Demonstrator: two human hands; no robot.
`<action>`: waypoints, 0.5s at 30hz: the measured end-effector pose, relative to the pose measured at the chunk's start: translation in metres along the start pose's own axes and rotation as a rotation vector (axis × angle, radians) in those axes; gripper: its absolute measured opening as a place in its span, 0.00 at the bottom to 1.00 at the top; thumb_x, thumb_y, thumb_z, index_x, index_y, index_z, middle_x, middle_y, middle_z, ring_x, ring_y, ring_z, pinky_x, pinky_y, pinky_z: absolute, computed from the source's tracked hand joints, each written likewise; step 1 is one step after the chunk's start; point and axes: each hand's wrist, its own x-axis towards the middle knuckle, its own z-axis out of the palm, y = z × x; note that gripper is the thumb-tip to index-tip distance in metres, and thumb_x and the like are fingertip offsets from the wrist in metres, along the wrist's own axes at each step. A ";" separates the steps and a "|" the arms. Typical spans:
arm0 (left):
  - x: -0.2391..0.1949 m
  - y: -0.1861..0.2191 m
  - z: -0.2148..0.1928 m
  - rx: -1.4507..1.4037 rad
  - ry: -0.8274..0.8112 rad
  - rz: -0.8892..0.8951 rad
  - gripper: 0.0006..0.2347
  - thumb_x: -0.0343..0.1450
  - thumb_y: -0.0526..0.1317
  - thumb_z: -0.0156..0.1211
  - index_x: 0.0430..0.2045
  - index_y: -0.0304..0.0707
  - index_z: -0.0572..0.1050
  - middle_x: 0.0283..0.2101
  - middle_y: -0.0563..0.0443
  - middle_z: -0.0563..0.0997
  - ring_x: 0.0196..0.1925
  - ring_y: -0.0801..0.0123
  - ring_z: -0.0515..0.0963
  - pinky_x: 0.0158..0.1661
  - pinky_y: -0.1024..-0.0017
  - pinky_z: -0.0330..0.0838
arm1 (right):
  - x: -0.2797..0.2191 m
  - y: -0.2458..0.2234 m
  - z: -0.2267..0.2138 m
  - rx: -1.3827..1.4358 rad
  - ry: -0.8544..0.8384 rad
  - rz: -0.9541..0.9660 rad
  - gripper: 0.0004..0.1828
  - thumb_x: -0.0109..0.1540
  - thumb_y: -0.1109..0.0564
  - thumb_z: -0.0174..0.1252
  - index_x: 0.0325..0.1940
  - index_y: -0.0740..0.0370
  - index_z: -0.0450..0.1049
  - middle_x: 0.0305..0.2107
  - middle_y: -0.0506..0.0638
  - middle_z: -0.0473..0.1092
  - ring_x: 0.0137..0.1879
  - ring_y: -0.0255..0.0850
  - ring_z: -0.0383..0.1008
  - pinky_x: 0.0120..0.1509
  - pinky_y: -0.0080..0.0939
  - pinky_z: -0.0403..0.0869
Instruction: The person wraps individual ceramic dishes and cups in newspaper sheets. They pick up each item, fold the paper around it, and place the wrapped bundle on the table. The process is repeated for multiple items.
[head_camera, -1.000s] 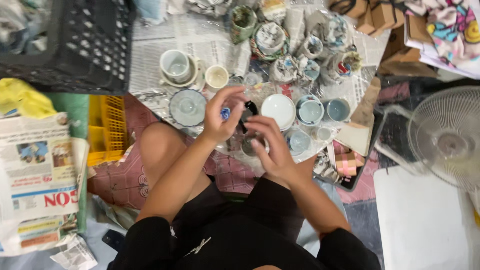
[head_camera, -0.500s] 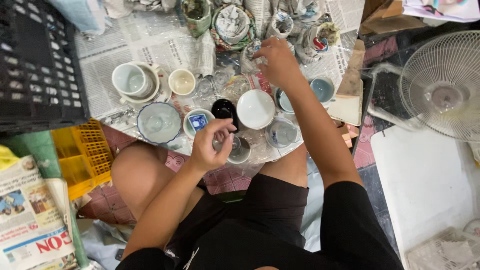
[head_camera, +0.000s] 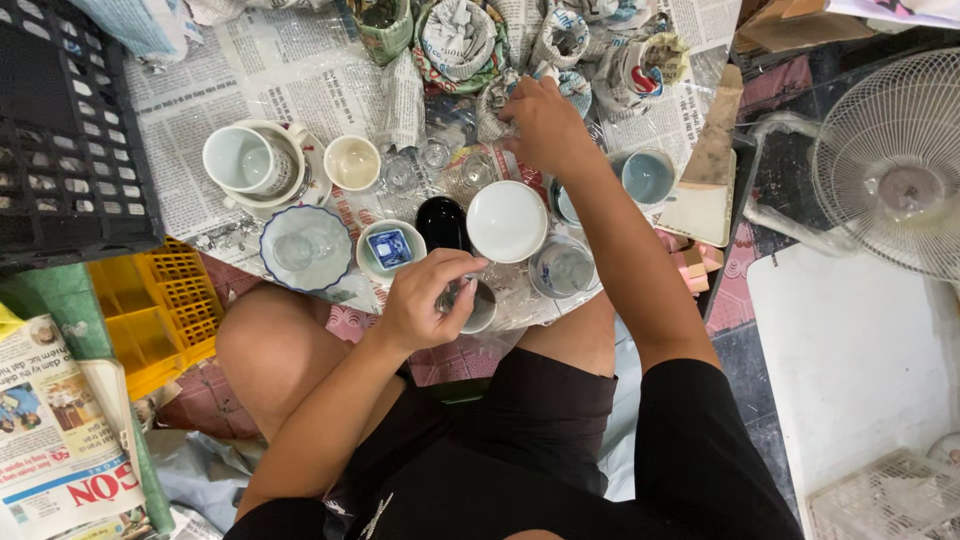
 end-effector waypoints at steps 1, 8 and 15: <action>0.000 0.000 0.000 -0.004 -0.003 0.000 0.13 0.68 0.26 0.62 0.47 0.32 0.74 0.42 0.43 0.82 0.32 0.66 0.81 0.34 0.73 0.76 | 0.001 0.000 -0.003 0.030 -0.002 -0.005 0.17 0.54 0.55 0.73 0.46 0.60 0.82 0.48 0.55 0.70 0.57 0.56 0.67 0.59 0.52 0.71; 0.000 -0.004 0.002 0.007 -0.016 -0.032 0.13 0.68 0.26 0.63 0.46 0.34 0.75 0.43 0.41 0.83 0.32 0.64 0.82 0.31 0.73 0.75 | 0.046 -0.001 0.016 0.087 0.320 -0.219 0.22 0.59 0.65 0.62 0.58 0.64 0.77 0.53 0.55 0.72 0.58 0.55 0.68 0.62 0.51 0.71; 0.007 -0.001 -0.003 0.003 -0.010 0.004 0.14 0.68 0.25 0.62 0.47 0.33 0.74 0.44 0.42 0.82 0.37 0.60 0.84 0.35 0.71 0.77 | 0.092 0.013 0.044 -0.220 0.084 -0.108 0.10 0.63 0.62 0.61 0.48 0.56 0.79 0.45 0.50 0.74 0.52 0.50 0.75 0.49 0.50 0.75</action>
